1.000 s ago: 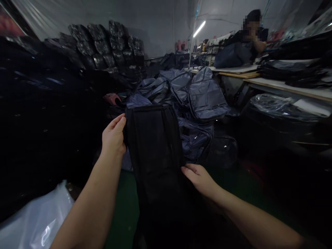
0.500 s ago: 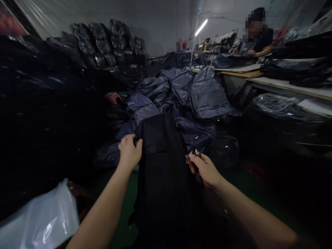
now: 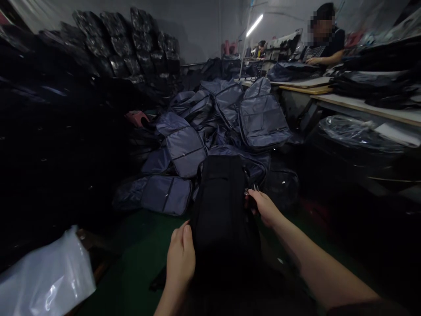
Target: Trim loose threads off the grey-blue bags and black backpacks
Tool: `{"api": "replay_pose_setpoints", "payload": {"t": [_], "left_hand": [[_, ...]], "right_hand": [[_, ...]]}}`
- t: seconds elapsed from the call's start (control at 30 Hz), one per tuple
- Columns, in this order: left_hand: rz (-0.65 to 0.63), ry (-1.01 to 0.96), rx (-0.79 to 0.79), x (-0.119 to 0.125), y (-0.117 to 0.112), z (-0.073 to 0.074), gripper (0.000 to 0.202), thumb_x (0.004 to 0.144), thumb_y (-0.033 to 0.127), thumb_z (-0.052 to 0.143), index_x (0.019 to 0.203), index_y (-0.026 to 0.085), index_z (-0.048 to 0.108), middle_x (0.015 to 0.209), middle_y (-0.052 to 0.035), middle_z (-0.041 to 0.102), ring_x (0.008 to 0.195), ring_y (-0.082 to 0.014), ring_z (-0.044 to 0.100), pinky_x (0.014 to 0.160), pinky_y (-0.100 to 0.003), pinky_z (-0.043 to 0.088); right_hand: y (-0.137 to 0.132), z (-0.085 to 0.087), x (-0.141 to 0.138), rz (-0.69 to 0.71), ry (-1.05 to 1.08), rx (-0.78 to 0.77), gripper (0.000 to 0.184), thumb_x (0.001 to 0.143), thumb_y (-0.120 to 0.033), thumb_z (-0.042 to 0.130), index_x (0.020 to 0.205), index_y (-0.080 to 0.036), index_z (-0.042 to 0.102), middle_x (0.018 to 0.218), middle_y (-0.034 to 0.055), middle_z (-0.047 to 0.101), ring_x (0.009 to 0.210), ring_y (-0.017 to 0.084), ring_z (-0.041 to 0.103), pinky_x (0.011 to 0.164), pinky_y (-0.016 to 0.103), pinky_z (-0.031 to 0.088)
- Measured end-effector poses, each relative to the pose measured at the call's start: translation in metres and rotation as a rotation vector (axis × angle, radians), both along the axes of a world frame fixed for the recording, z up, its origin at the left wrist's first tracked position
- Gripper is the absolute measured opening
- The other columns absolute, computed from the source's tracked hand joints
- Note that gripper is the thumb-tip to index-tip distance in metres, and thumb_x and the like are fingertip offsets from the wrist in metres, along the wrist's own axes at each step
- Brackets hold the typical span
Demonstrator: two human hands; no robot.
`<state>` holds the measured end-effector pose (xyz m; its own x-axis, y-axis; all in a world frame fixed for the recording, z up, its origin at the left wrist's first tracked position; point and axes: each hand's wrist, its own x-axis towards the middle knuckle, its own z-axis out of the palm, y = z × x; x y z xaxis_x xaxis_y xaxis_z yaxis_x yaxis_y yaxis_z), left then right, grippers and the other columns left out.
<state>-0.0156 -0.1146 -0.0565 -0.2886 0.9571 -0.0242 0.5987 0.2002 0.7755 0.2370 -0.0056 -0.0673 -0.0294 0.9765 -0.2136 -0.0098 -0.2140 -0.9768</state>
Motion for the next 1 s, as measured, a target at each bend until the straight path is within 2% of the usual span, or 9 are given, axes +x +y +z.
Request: {"api": "replay_pose_setpoints", "payload": {"t": [0.13, 0.33, 0.4, 0.47, 0.53, 0.6, 0.8, 0.9, 1.0], "left_hand": [[0.048, -0.124, 0.043, 0.015, 0.002, -0.019, 0.042, 0.092, 0.045, 0.024, 0.122, 0.026, 0.047, 0.125, -0.0094, 0.053, 0.121, -0.0245, 0.046, 0.102, -0.042, 0.038], [0.126, -0.346, 0.125, 0.016, 0.023, -0.037, 0.043, 0.089, 0.047, 0.036, 0.118, 0.022, 0.056, 0.123, -0.0058, 0.058, 0.118, -0.0227, 0.049, 0.100, -0.036, 0.039], [0.124, -0.383, 0.135, 0.007, 0.028, -0.042, 0.042, 0.087, 0.047, 0.041, 0.116, 0.021, 0.059, 0.122, -0.0055, 0.059, 0.118, -0.0220, 0.049, 0.101, -0.033, 0.037], [0.131, -0.409, 0.130, -0.004, 0.029, -0.045, 0.042, 0.086, 0.048, 0.044, 0.115, 0.021, 0.060, 0.121, -0.0054, 0.060, 0.117, -0.0218, 0.050, 0.101, -0.033, 0.037], [0.143, -0.420, 0.103, -0.015, 0.030, -0.044, 0.042, 0.085, 0.048, 0.046, 0.113, 0.021, 0.061, 0.119, -0.0055, 0.061, 0.114, -0.0227, 0.052, 0.099, -0.033, 0.038], [0.150, -0.403, 0.091, -0.025, 0.029, -0.041, 0.042, 0.084, 0.049, 0.048, 0.113, 0.022, 0.061, 0.118, -0.0051, 0.061, 0.113, -0.0233, 0.053, 0.097, -0.033, 0.040], [0.164, -0.359, 0.106, -0.030, 0.030, -0.026, 0.040, 0.084, 0.048, 0.049, 0.118, 0.028, 0.058, 0.121, -0.0028, 0.059, 0.115, -0.0230, 0.051, 0.096, -0.033, 0.041], [0.165, -0.473, 0.093, -0.025, 0.036, -0.019, 0.040, 0.083, 0.048, 0.051, 0.116, 0.026, 0.060, 0.120, -0.0034, 0.060, 0.114, -0.0233, 0.052, 0.095, -0.032, 0.043], [0.149, -0.597, 0.111, -0.019, 0.046, -0.015, 0.040, 0.082, 0.047, 0.053, 0.115, 0.025, 0.061, 0.120, -0.0044, 0.061, 0.113, -0.0231, 0.053, 0.096, -0.034, 0.042]], "right_hand": [[-0.001, -0.017, 0.006, -0.005, 0.067, -0.068, 0.036, 0.084, -0.048, 0.045, 0.078, -0.015, 0.056, 0.056, 0.0023, 0.058, 0.044, 0.010, 0.047, 0.035, 0.019, 0.026], [-0.019, -0.026, 0.009, 0.180, 0.157, -0.214, 0.037, 0.073, -0.050, 0.065, 0.070, -0.013, 0.060, 0.058, 0.0009, 0.058, 0.046, 0.009, 0.051, 0.039, 0.017, 0.034], [-0.024, -0.026, 0.013, 0.233, 0.226, -0.276, 0.038, 0.070, -0.049, 0.069, 0.063, -0.013, 0.058, 0.051, -0.0013, 0.054, 0.039, 0.006, 0.044, 0.035, 0.016, 0.029], [-0.027, -0.023, 0.018, 0.219, 0.336, -0.299, 0.044, 0.073, -0.053, 0.065, 0.057, -0.014, 0.053, 0.040, -0.0055, 0.043, 0.032, 0.003, 0.031, 0.031, 0.015, 0.019], [-0.026, -0.016, 0.023, 0.146, 0.463, -0.269, 0.047, 0.078, -0.056, 0.057, 0.056, -0.015, 0.052, 0.035, -0.0079, 0.033, 0.030, 0.002, 0.021, 0.031, 0.015, 0.014], [-0.023, -0.008, 0.024, 0.109, 0.583, -0.247, 0.046, 0.081, -0.054, 0.054, 0.058, -0.015, 0.054, 0.033, -0.0081, 0.031, 0.030, 0.002, 0.019, 0.032, 0.015, 0.015], [-0.014, 0.009, 0.018, 0.172, 0.739, -0.248, 0.043, 0.085, -0.051, 0.051, 0.062, -0.015, 0.056, 0.038, -0.0086, 0.029, 0.031, 0.003, 0.016, 0.031, 0.017, 0.016], [-0.011, 0.013, 0.017, 0.158, 0.741, -0.166, 0.038, 0.086, -0.049, 0.048, 0.079, -0.015, 0.062, 0.048, -0.0074, 0.035, 0.035, 0.003, 0.020, 0.033, 0.017, 0.018], [-0.014, 0.015, 0.016, 0.100, 0.580, 0.028, 0.041, 0.087, -0.051, 0.045, 0.107, -0.019, 0.060, 0.061, -0.0052, 0.044, 0.040, 0.005, 0.027, 0.036, 0.018, 0.021]]}}
